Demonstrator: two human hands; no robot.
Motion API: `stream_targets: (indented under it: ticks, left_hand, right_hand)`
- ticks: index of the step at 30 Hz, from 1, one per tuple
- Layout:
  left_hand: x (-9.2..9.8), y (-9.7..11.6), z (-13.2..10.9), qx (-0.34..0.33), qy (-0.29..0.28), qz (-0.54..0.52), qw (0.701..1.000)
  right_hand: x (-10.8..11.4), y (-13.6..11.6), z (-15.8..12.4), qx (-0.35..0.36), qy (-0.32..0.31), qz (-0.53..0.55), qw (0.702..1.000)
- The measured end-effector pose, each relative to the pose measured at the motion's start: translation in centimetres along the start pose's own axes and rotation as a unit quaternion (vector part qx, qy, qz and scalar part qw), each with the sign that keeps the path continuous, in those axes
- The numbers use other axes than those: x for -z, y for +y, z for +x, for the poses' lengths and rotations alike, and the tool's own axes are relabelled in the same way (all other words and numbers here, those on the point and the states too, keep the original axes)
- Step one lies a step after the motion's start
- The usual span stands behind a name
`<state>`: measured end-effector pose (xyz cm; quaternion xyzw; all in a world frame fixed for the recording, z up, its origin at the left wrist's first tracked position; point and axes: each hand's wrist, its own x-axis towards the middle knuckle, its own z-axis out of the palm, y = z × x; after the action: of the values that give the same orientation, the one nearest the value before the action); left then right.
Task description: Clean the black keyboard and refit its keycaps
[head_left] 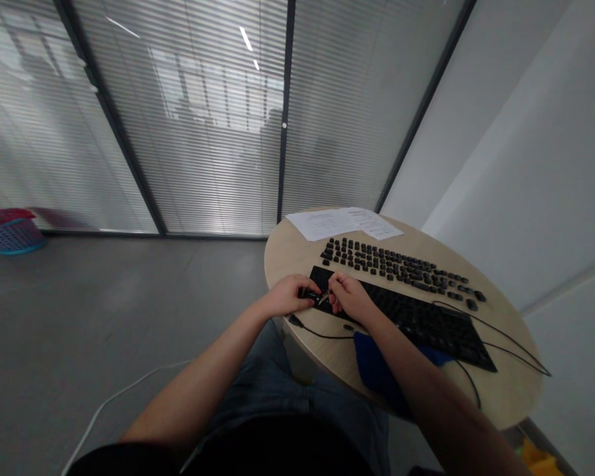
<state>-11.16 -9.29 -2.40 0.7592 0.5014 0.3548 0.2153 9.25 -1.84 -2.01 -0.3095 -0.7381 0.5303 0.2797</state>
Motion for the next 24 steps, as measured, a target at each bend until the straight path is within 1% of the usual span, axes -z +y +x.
stream_targets:
  ticks: [5, 9, 12, 15, 18, 20, 24]
  left_hand:
    - [0.1, 0.1, -0.1, -0.002, -0.003, 0.004, 1.0]
    - [0.1, 0.0, -0.1, -0.004, -0.001, 0.01, 1.0]
    - [0.1, -0.1, 0.0, -0.01, -0.002, 0.013, 1.0]
    - [0.1, -0.1, 0.0, -0.015, -0.003, 0.018, 1.0]
    - [0.0, -0.1, 0.0, -0.016, -0.002, 0.025, 1.0]
    - [0.0, -0.1, 0.0, -0.017, -0.002, 0.027, 0.999]
    - [-0.1, -0.2, 0.0, -0.019, -0.004, 0.027, 0.999]
  right_hand:
    - [-0.1, -0.6, -0.6, 0.027, -0.01, -0.068, 0.997]
    - [-0.2, -1.4, -1.1, 0.066, -0.028, -0.15, 0.986]
    - [-0.3, -1.7, -1.2, 0.09, -0.036, -0.184, 0.978]
    - [-0.4, -1.8, -1.2, 0.115, -0.03, -0.208, 0.971]
    - [-0.6, -1.7, -1.2, 0.147, 0.0, -0.234, 0.961]
    - [-0.7, -1.4, -1.1, 0.147, 0.023, -0.23, 0.962]
    - [-1.0, -0.7, -0.9, 0.103, 0.046, -0.162, 0.98]
